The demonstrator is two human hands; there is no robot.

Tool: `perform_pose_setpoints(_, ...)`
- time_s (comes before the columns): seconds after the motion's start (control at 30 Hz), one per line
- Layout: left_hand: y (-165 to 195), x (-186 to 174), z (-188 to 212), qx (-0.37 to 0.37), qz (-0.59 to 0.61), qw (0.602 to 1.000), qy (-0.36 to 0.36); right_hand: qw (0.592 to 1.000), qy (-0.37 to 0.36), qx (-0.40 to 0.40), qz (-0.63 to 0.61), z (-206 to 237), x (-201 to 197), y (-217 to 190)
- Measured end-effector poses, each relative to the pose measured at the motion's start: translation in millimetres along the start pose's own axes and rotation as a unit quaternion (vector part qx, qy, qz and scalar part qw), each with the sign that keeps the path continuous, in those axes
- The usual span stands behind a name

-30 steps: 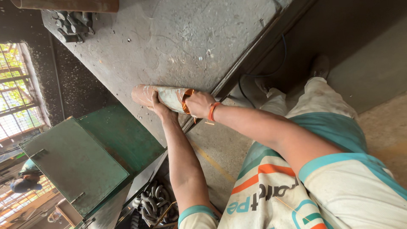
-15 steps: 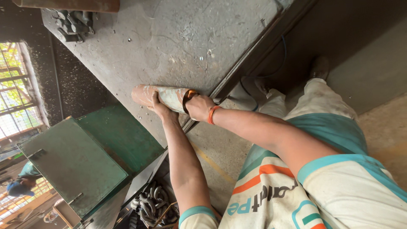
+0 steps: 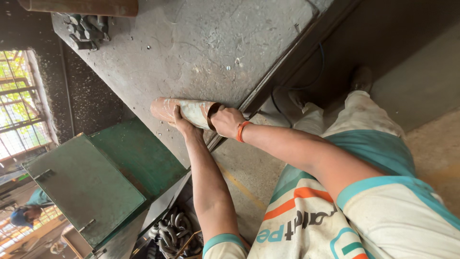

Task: The person picks up a rusty metal pipe from a workbench, holds it steady, and uses a handheld pneumatic die grinder with a pink abrasive wheel to grind the pipe's end, producing sparks. They reposition the pipe, grind additional sections, and repeat the process on other pipes from the stack on the bench.

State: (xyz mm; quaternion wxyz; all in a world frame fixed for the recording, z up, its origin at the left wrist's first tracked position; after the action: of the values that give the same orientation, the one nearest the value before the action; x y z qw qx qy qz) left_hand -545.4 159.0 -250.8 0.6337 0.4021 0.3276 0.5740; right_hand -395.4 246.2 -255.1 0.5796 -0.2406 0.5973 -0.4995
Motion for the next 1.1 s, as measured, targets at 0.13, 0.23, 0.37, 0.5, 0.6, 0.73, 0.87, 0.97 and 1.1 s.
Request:
perform_pose_setpoints(0.13,0,-3,5,-0.006,-0.007,0.999,0.039,0.998,-0.047,0.042,-0.016,3,4,7)
perform_pose_setpoints(0.23,-3,-3,0,-0.010,-0.008,1.000,0.027,0.999,-0.015,0.021,-0.030,4,-5,3)
perform_pose_setpoints(0.37,-12,5,-12,-0.059,0.041,0.994,-0.087,1.000,-0.017,0.016,-0.015,6,-6,3)
perform_pose_setpoints(0.5,-22,1,-19,-0.094,0.027,0.991,-0.096,1.000,0.002,0.012,-0.011,10,-9,3)
perform_pose_setpoints(0.6,-21,4,-19,-0.085,0.043,0.990,-0.105,0.999,-0.040,0.022,-0.021,12,-3,6)
perform_pose_setpoints(0.73,-17,3,-15,-0.077,0.031,0.994,-0.072,0.999,-0.018,0.003,0.028,12,-10,4)
perform_pose_setpoints(0.87,-12,-7,-10,-0.042,0.000,0.999,0.003,0.999,-0.043,-0.003,0.024,13,-5,5)
perform_pose_setpoints(0.97,-15,4,-8,-0.051,0.041,0.996,-0.055,0.994,-0.007,-0.048,0.100,14,-7,-3)
perform_pose_setpoints(1.1,-5,-13,-6,-0.005,0.000,0.999,0.039,0.997,-0.019,-0.028,0.067,10,0,2)
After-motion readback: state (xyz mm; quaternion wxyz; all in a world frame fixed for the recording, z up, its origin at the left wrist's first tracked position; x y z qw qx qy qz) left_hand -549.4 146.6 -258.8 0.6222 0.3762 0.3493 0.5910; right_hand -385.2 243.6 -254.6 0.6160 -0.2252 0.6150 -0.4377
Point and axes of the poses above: each hand's wrist, its own z-axis away from the middle knuckle, its own x-axis out of the palm, y = z × x, the point moved 9 cm from there along -z, towards the middle knuckle, and after that the axes turned 2 degrees about -y, right-handed, at the moved point
